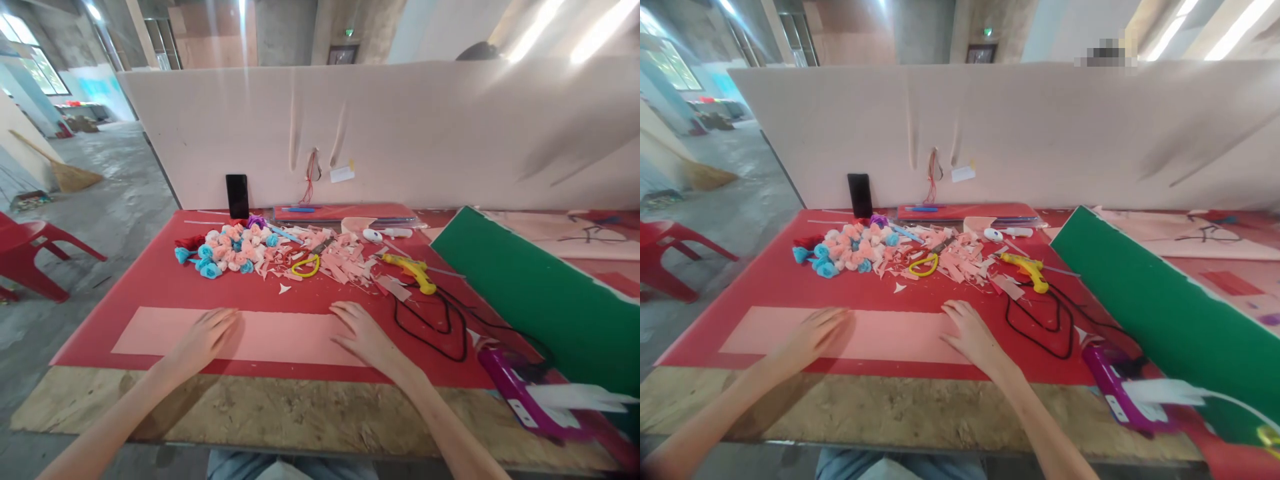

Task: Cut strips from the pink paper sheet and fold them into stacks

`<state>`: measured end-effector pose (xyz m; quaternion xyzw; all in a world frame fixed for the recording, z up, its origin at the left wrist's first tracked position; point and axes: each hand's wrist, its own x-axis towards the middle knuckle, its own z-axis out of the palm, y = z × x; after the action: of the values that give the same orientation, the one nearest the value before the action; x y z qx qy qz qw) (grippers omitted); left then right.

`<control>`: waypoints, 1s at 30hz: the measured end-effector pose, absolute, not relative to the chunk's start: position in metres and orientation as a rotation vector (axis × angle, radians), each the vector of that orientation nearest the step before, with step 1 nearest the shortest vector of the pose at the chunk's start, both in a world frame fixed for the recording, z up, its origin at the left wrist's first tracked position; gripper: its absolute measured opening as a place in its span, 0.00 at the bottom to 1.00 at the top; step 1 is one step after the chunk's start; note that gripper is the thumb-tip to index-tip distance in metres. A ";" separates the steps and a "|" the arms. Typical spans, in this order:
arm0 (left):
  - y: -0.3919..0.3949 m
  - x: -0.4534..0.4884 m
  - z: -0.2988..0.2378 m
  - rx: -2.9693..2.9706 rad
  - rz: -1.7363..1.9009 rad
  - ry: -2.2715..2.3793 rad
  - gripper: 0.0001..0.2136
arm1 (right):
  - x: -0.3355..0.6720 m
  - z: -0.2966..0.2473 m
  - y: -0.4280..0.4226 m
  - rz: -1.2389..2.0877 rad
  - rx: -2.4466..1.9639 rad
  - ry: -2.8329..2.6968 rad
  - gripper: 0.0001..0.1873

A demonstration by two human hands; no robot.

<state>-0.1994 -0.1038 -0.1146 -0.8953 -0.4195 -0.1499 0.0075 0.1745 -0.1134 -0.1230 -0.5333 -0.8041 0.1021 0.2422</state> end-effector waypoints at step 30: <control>-0.072 -0.162 -0.118 -2.947 -0.741 -1.245 0.11 | 0.148 -0.109 -0.044 0.117 -1.629 -2.169 0.14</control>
<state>-0.1620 -0.0717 -0.1183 -0.8952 -0.3781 -0.2252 -0.0711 0.1477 -0.0439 -0.1085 -0.5864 -0.7808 0.0420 0.2115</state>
